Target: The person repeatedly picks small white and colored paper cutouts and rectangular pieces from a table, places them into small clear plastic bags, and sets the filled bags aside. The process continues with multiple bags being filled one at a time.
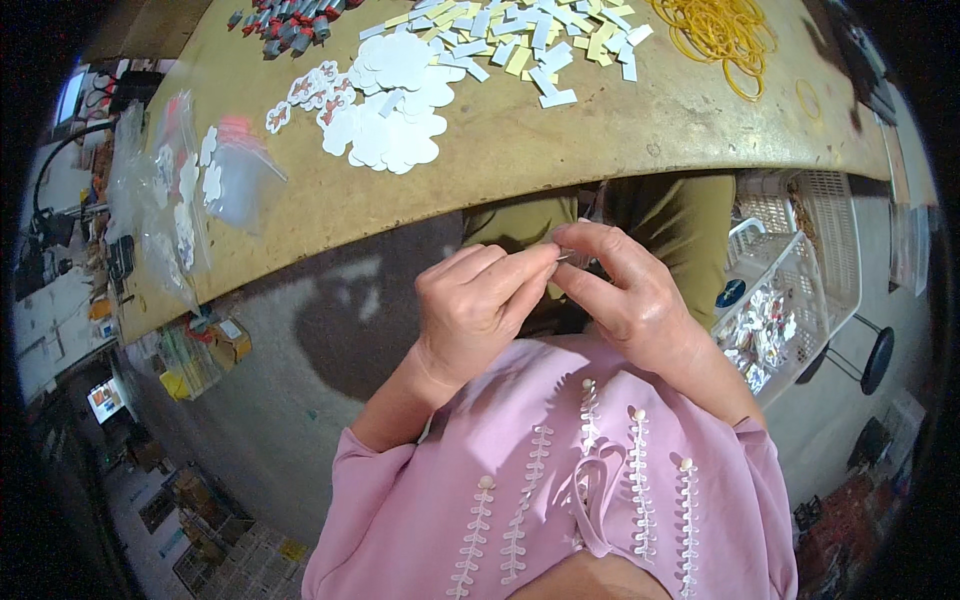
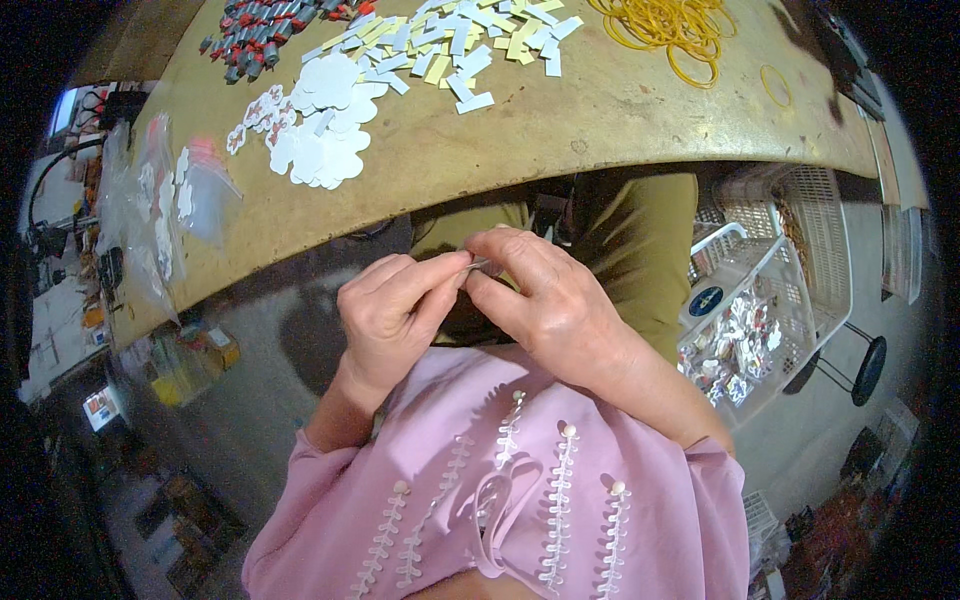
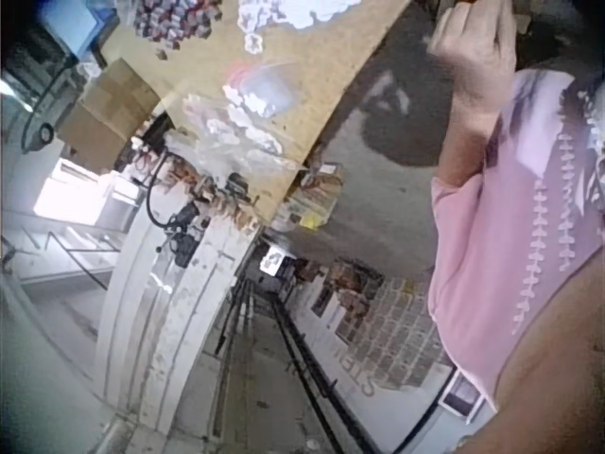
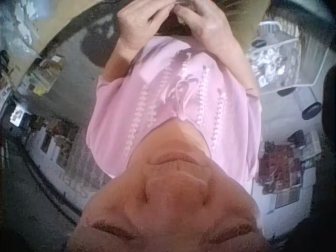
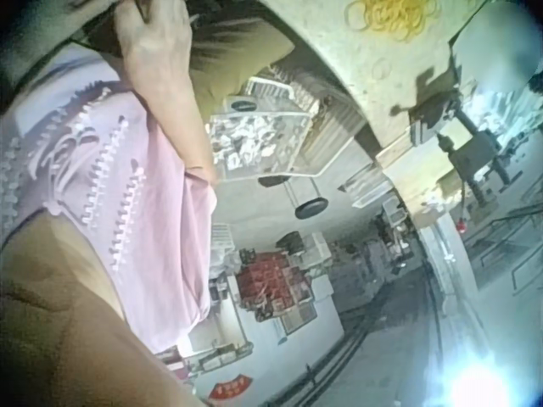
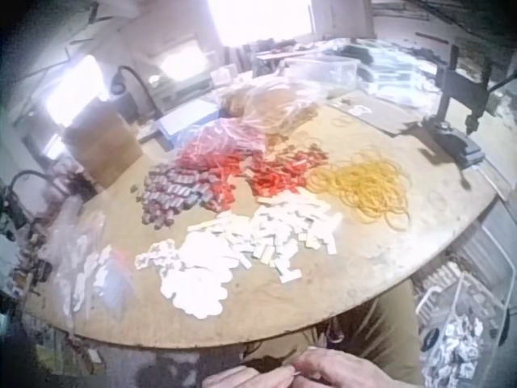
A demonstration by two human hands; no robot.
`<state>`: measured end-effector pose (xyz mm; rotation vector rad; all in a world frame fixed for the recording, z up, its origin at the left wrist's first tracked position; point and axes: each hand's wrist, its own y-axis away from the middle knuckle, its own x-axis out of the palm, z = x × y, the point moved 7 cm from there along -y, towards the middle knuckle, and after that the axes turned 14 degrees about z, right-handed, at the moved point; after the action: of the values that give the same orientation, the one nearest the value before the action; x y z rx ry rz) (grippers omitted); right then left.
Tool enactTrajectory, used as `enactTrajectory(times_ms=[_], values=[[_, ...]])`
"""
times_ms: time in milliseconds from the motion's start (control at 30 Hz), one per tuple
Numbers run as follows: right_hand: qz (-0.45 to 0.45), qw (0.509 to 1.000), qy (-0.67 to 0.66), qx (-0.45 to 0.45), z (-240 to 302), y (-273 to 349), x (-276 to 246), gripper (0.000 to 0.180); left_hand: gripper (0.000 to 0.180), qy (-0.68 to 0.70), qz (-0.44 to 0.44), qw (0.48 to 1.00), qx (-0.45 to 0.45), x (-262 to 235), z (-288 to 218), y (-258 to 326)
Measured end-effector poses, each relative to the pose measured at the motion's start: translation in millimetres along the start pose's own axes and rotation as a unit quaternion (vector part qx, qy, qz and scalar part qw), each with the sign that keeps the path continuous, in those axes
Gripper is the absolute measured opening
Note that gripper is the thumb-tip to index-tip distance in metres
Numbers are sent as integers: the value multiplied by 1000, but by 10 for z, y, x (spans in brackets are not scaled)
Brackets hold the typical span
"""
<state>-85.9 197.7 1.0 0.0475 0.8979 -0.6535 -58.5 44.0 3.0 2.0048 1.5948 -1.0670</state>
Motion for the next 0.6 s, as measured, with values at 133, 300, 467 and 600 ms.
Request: enactTrajectory(times_ms=[133,300,467,600], values=[[27,999,-21,1,-4,53,60,25,16,-27,132,991,5,68,49,-9],[25,999,-21,-13,8,53,65,19,14,30,226,973,27,5,56,-180],[26,999,29,32,-125,151,-20,22,13,-38,41,998,42,-398,121,-785],[28,999,22,38,-146,203,-32,23,17,-80,56,993,70,-338,367,-1248]])
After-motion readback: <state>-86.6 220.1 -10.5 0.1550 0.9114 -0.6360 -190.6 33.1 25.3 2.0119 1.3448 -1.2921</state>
